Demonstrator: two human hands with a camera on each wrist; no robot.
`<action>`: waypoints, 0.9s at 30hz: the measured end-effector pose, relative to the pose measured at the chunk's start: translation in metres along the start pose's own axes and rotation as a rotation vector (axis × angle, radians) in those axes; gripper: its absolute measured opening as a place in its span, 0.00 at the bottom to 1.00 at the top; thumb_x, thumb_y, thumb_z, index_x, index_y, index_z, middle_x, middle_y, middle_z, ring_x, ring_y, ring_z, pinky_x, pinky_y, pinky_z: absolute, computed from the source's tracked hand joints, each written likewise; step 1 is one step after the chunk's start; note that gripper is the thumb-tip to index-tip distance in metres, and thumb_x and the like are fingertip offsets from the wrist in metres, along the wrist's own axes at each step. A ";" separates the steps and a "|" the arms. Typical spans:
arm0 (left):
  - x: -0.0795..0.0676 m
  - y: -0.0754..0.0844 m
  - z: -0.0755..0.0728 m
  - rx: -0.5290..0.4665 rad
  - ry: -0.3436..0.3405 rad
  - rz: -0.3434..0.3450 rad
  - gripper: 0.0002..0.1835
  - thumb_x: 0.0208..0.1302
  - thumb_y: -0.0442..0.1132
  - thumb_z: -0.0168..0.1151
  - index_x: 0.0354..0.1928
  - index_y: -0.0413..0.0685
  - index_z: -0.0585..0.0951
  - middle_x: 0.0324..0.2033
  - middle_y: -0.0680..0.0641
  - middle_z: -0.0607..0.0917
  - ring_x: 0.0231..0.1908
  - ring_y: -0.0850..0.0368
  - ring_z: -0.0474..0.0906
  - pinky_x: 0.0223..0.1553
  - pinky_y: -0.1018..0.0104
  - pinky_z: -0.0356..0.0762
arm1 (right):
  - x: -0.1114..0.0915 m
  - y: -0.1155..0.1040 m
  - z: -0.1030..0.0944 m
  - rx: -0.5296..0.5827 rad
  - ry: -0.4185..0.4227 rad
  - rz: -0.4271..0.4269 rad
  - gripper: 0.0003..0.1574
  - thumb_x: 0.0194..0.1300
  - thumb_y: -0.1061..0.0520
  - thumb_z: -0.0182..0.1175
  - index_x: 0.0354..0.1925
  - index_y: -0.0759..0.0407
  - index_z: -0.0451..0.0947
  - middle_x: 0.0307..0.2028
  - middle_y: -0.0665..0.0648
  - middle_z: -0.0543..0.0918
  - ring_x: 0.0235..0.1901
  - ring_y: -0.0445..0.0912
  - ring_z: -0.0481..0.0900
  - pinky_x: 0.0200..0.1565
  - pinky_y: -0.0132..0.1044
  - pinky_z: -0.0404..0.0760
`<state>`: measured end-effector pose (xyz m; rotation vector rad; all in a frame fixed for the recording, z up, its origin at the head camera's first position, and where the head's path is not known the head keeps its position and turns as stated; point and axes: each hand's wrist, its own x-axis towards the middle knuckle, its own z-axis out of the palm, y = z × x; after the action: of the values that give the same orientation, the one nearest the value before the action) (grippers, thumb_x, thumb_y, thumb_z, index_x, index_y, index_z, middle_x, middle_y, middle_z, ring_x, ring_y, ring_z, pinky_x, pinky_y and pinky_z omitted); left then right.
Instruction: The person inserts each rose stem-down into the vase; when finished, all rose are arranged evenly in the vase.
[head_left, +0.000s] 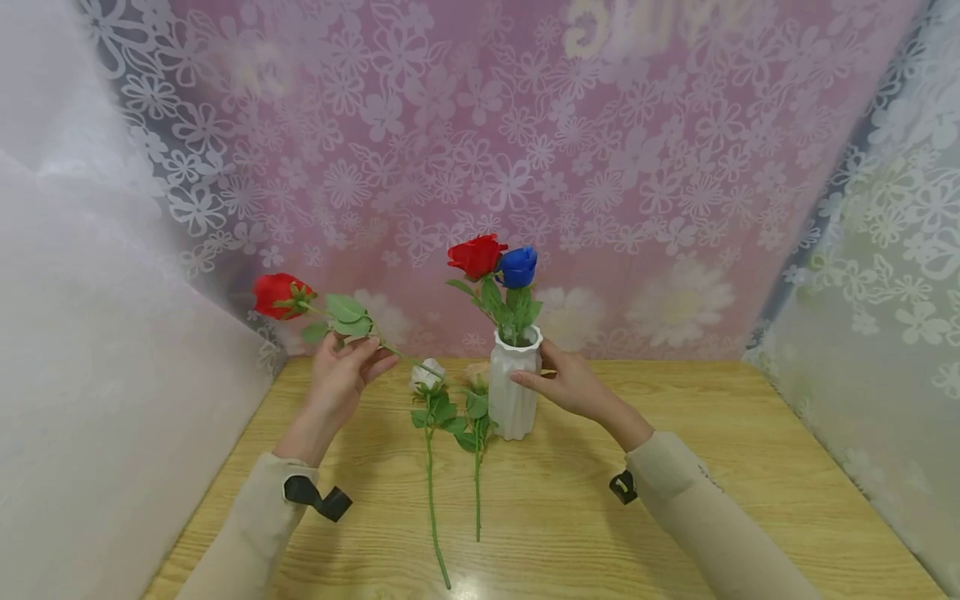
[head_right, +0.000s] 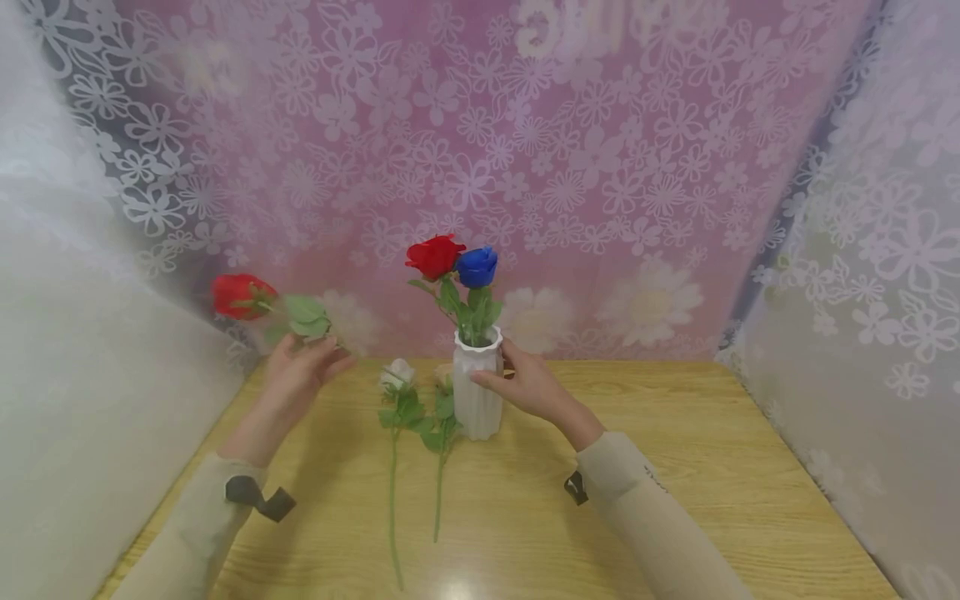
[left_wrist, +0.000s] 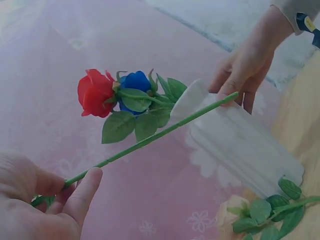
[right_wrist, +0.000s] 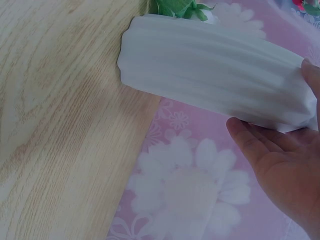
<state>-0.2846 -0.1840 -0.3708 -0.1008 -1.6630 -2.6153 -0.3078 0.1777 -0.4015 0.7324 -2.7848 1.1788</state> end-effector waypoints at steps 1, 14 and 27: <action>0.001 0.001 0.001 -0.011 0.003 0.007 0.14 0.79 0.28 0.55 0.58 0.50 0.71 0.39 0.52 0.81 0.39 0.57 0.86 0.55 0.59 0.88 | 0.000 0.000 0.000 0.000 0.001 0.001 0.50 0.74 0.34 0.63 0.82 0.49 0.57 0.70 0.62 0.79 0.63 0.61 0.83 0.58 0.56 0.87; 0.010 0.009 0.017 -0.103 0.035 0.079 0.14 0.79 0.27 0.54 0.58 0.50 0.72 0.41 0.49 0.81 0.41 0.57 0.86 0.58 0.61 0.86 | 0.001 0.006 0.002 0.010 0.003 0.000 0.50 0.75 0.34 0.62 0.83 0.45 0.55 0.71 0.58 0.78 0.63 0.59 0.83 0.59 0.54 0.87; 0.015 0.016 0.048 -0.095 0.060 0.205 0.23 0.78 0.26 0.54 0.66 0.57 0.69 0.40 0.49 0.82 0.40 0.55 0.88 0.58 0.56 0.87 | 0.001 0.007 0.002 -0.001 0.005 -0.011 0.49 0.75 0.33 0.62 0.83 0.44 0.56 0.70 0.58 0.79 0.62 0.58 0.84 0.58 0.53 0.88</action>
<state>-0.2972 -0.1472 -0.3349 -0.1835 -1.4272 -2.5171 -0.3117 0.1799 -0.4073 0.7419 -2.7733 1.1756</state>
